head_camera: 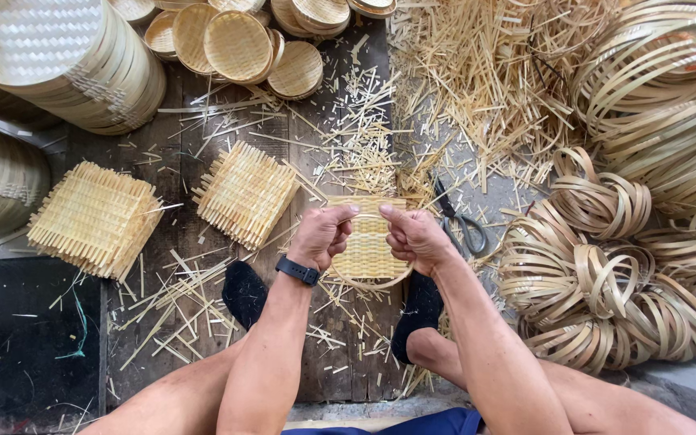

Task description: The person fits a square woven bamboo piece into a circular bamboo frame, then trims excess bamboo strips using large scissors.

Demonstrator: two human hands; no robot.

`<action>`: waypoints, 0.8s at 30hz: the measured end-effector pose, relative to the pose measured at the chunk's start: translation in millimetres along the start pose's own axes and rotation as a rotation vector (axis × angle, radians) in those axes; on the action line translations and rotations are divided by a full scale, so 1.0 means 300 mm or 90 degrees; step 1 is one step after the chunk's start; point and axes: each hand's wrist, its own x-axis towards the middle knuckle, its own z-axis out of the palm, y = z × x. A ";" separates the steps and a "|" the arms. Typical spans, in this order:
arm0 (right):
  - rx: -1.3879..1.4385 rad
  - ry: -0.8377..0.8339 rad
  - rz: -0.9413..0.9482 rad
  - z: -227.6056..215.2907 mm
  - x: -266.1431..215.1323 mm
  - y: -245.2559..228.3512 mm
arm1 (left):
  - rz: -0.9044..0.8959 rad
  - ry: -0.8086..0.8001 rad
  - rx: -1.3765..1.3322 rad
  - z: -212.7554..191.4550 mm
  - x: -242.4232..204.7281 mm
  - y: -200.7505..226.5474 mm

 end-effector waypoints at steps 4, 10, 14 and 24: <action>-0.010 0.043 0.010 -0.045 0.010 0.036 | -0.037 -0.007 -0.014 -0.022 0.026 -0.003; -0.268 0.172 -0.114 -0.110 0.036 0.075 | 0.026 0.089 -0.090 -0.095 0.097 -0.047; -0.380 0.339 -0.029 -0.143 0.092 0.136 | 0.103 0.189 0.141 -0.159 0.164 -0.191; -0.636 0.466 -0.123 -0.216 0.182 0.315 | 0.293 0.294 0.576 -0.262 0.293 -0.421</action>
